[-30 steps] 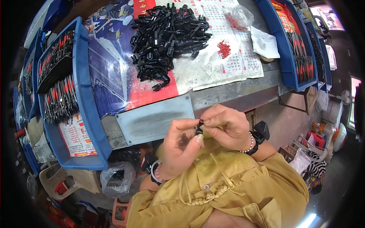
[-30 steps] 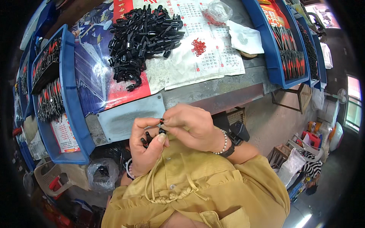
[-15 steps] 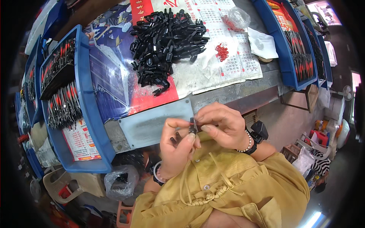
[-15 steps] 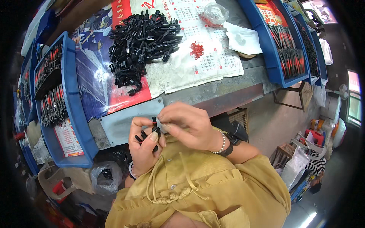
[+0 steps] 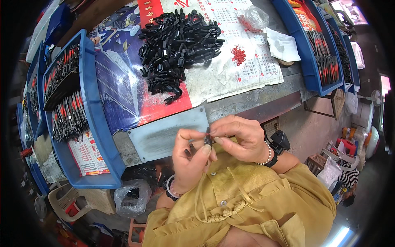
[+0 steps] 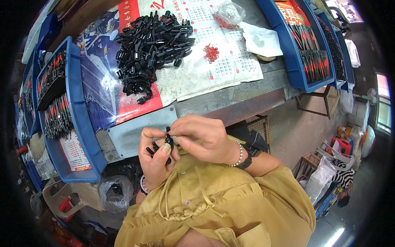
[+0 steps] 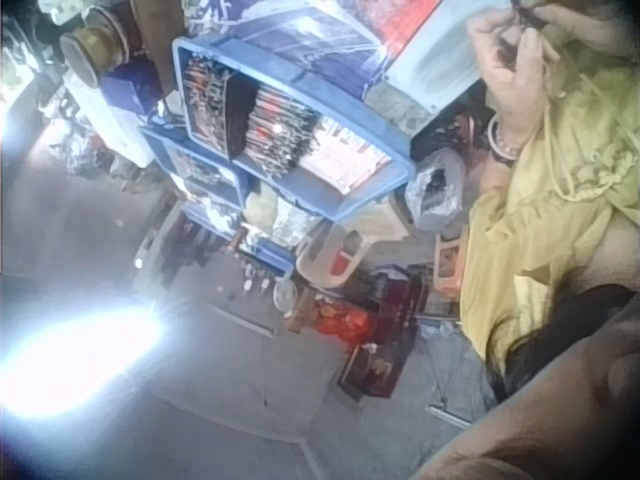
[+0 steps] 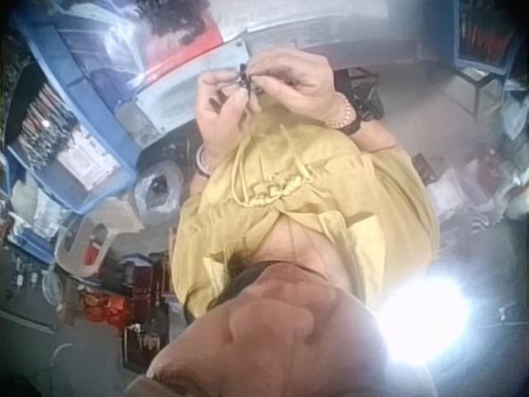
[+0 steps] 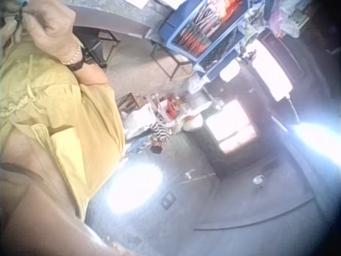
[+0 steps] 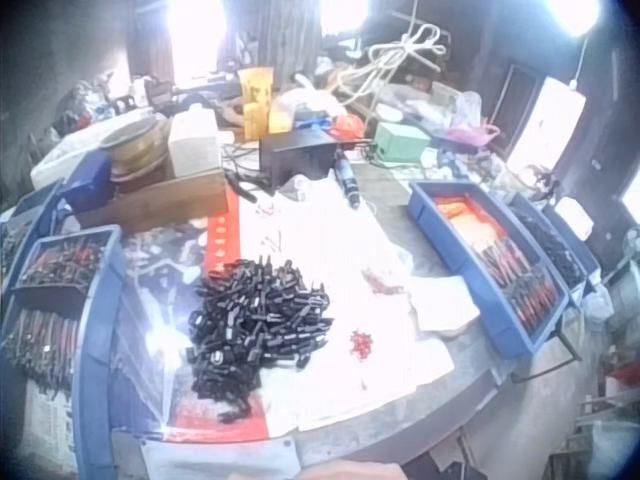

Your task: The person repeatedly picks up small black plastic clips and red pins from a table, inserts the pins into the clips, and places the assembled units back on the table. The person handles the items one at a time, using both hands to align and press the components together.

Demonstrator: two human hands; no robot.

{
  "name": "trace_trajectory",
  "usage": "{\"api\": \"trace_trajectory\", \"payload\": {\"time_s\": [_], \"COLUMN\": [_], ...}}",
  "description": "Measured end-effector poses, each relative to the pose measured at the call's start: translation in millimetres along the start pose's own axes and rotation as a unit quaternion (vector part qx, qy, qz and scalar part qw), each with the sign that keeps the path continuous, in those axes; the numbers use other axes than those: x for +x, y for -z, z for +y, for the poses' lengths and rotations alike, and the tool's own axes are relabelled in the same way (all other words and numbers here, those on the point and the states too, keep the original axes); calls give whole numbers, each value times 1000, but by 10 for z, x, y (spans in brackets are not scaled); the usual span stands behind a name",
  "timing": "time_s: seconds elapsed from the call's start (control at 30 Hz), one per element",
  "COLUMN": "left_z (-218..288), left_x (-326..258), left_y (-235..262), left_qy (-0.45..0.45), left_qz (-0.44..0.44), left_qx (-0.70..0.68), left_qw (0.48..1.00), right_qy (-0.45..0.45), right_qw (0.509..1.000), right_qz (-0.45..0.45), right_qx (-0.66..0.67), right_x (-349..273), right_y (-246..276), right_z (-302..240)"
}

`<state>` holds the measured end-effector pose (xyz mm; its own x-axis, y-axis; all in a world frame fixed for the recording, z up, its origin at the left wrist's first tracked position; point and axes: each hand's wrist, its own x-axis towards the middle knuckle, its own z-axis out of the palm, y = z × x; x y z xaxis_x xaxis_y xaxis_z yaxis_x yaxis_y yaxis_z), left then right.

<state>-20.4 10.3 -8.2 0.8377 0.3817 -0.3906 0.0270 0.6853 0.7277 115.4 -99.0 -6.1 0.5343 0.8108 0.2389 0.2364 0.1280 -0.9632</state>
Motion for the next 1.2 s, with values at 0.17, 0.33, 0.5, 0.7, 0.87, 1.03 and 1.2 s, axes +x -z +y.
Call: {"api": "trace_trajectory", "payload": {"time_s": [0.17,0.33,0.5,0.7,0.87,1.03,1.2], "left_z": [-14,27,68,46,69,49,64], "left_x": [-3,38,67,-9,-14,-15,-30], "left_y": [-7,36,88,135,370,437,437], "left_qy": [-1,37,85,78,81,83,76], "left_qz": [5,-21,-42,12,-57,-55,7], "left_qx": [-4,-50,-93,-107,-170,-280,-289], "left_qw": [1000,998,991,991,980,955,954], "right_qy": [13,-91,-229,-139,-63,-32,-31], "right_qw": [999,985,935,974,961,896,915], "right_qz": [-43,-38,-63,-174,-57,-91,-65], "right_qx": [13,143,265,29,-263,-433,-397], "right_x": [3,61,208,405,718,934,953], "right_y": [14,-10,-36,-46,-181,-376,-336], "right_z": [-16,-59,-12,-36,101,391,401]}}
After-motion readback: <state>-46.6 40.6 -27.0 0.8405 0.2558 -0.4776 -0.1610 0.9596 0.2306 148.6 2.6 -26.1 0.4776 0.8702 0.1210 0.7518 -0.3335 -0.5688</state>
